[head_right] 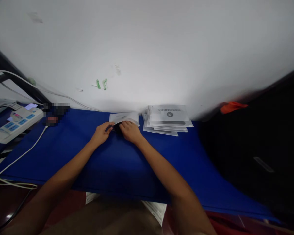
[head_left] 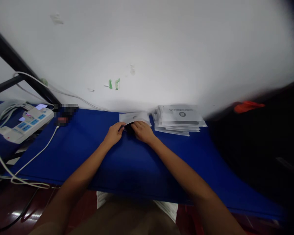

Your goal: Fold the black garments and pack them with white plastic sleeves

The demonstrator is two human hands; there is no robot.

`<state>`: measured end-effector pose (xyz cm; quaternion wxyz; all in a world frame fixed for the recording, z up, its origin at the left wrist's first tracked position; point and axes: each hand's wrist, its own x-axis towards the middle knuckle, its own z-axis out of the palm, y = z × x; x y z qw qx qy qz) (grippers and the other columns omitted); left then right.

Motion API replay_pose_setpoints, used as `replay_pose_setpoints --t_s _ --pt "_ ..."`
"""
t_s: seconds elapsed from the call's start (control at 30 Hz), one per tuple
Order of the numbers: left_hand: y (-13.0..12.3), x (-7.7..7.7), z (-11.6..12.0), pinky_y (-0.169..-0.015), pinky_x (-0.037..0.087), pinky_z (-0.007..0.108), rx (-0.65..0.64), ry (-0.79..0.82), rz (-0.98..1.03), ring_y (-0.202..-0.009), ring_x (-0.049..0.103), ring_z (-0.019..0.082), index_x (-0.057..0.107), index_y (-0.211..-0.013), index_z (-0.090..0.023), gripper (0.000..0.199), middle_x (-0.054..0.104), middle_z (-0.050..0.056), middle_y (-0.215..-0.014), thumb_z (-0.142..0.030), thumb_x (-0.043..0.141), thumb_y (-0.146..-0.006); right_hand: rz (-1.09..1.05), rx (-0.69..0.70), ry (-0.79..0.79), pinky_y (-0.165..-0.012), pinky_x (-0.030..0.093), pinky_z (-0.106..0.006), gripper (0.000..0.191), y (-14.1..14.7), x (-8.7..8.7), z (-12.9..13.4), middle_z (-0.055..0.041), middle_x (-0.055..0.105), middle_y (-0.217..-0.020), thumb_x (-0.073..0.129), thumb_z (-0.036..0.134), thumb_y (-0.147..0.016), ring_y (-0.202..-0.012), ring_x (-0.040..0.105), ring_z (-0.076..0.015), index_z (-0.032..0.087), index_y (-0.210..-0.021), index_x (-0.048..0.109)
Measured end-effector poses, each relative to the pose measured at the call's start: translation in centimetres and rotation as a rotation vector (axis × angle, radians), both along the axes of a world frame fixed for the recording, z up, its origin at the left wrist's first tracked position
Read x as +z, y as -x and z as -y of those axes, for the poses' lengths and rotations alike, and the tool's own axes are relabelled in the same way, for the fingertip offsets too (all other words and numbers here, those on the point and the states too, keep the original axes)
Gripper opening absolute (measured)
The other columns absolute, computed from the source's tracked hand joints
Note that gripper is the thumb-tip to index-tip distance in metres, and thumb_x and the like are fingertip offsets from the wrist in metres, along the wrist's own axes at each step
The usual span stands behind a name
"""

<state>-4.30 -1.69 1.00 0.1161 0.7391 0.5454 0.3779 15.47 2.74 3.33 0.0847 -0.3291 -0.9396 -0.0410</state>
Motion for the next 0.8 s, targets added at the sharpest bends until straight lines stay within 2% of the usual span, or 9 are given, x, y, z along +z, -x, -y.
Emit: replay_pose_setpoints --t_s 0.13,0.2,0.27,0.33,0.43,0.53,0.63,0.73,0.8 --pt "0.5 -0.5 -0.3 -0.091 0.055 0.038 0.032 0.017 -0.009 -0.101 0.069 0.021 0.066 -0.103 -0.019 0.021 0.073 0.007 -0.105 -0.017 0.048 -0.093 -0.070 0.331 0.001 -0.083 0.047 -0.040 0.026 -2.3 0.1 4.2 -0.0128 0.067 -0.092 0.042 0.016 -0.087 -0.088 0.058 -0.0249 0.015 -0.101 0.064" --pt "0.5 -0.8 -0.4 -0.093 0.054 0.040 0.038 0.029 -0.020 -0.102 0.069 0.021 0.067 -0.103 -0.019 0.020 0.073 0.008 -0.106 -0.019 0.049 -0.093 -0.174 0.463 0.014 -0.088 0.047 -0.043 0.032 -4.0 0.1 6.3 -0.0130 0.067 -0.097 0.042 0.013 -0.083 -0.094 0.058 -0.0255 0.015 -0.108 0.062" --pt "0.4 -1.1 -0.5 -0.096 0.053 0.042 0.038 0.045 -0.034 -0.105 0.068 0.022 0.067 -0.104 -0.018 0.020 0.073 0.009 -0.108 -0.021 0.050 -0.094 -0.269 0.498 0.063 -0.097 0.045 -0.047 0.040 -5.8 0.2 8.1 -0.0130 0.067 -0.105 0.044 0.011 -0.078 -0.106 0.057 -0.0265 0.015 -0.115 0.060" --pt "0.2 -1.3 -0.6 -0.101 0.050 0.044 0.022 0.064 -0.054 -0.111 0.066 0.023 0.067 -0.106 -0.017 0.023 0.072 0.011 -0.113 -0.024 0.048 -0.095 -0.315 0.447 0.121 -0.103 0.042 -0.050 0.050 -7.6 0.2 9.5 -0.0140 0.064 -0.119 0.045 0.008 -0.074 -0.119 0.053 -0.0283 0.016 -0.122 0.057" --pt "-0.1 -1.0 -0.6 -0.108 0.043 0.047 -0.048 0.104 -0.094 -0.126 0.057 0.024 0.065 -0.115 -0.018 0.028 0.065 0.012 -0.128 -0.029 0.048 -0.095 -0.376 0.234 0.190 -0.104 0.042 -0.056 0.063 -9.7 -0.1 10.8 -0.0164 0.052 -0.139 0.047 0.005 -0.073 -0.132 0.045 -0.0309 0.018 -0.135 0.049" --pt "-0.8 0.3 0.3 -0.112 0.034 0.057 -0.087 0.165 -0.171 -0.138 0.043 0.030 0.057 -0.128 -0.020 0.039 0.053 0.013 -0.143 -0.037 0.053 -0.094 -0.477 0.027 0.295 -0.102 0.046 -0.055 0.061 -11.1 -0.5 11.5 -0.0156 0.052 -0.137 0.048 0.007 -0.082 -0.128 0.049 -0.0291 0.022 -0.140 0.042" --pt "-2.8 2.3 2.5 -0.113 0.026 0.063 -0.118 0.175 -0.254 -0.143 0.033 0.035 0.049 -0.136 -0.020 0.055 0.046 0.016 -0.148 -0.051 0.056 -0.091 -0.561 -0.057 0.384 -0.101 0.049 -0.053 0.051 -11.6 -0.6 11.9 -0.0127 0.058 -0.128 0.045 0.012 -0.091 -0.120 0.056 -0.0260 0.025 -0.140 0.040" --pt "-6.0 3.5 5.3 -0.115 0.028 0.057 -0.388 0.147 -0.224 -0.143 0.033 0.035 0.038 -0.145 -0.023 0.085 0.040 0.017 -0.151 -0.064 0.068 -0.076 -0.654 -0.065 0.409 -0.102 0.049 -0.053 0.045 -11.2 -0.3 12.0 -0.0132 0.056 -0.129 0.046 0.017 -0.094 -0.121 0.056 -0.0263 0.025 -0.138 0.041" --pt "-7.9 3.5 7.0 -0.114 0.026 0.064 -0.506 0.198 -0.210 -0.143 0.030 0.041 0.024 -0.151 -0.023 0.112 0.035 0.020 -0.153 -0.066 0.078 -0.063 -0.725 -0.065 0.439 -0.100 0.051 -0.051 0.041 -10.5 -0.1 12.1 -0.0132 0.056 -0.128 0.050 0.021 -0.094 -0.118 0.058 -0.0263 0.025 -0.134 0.045"
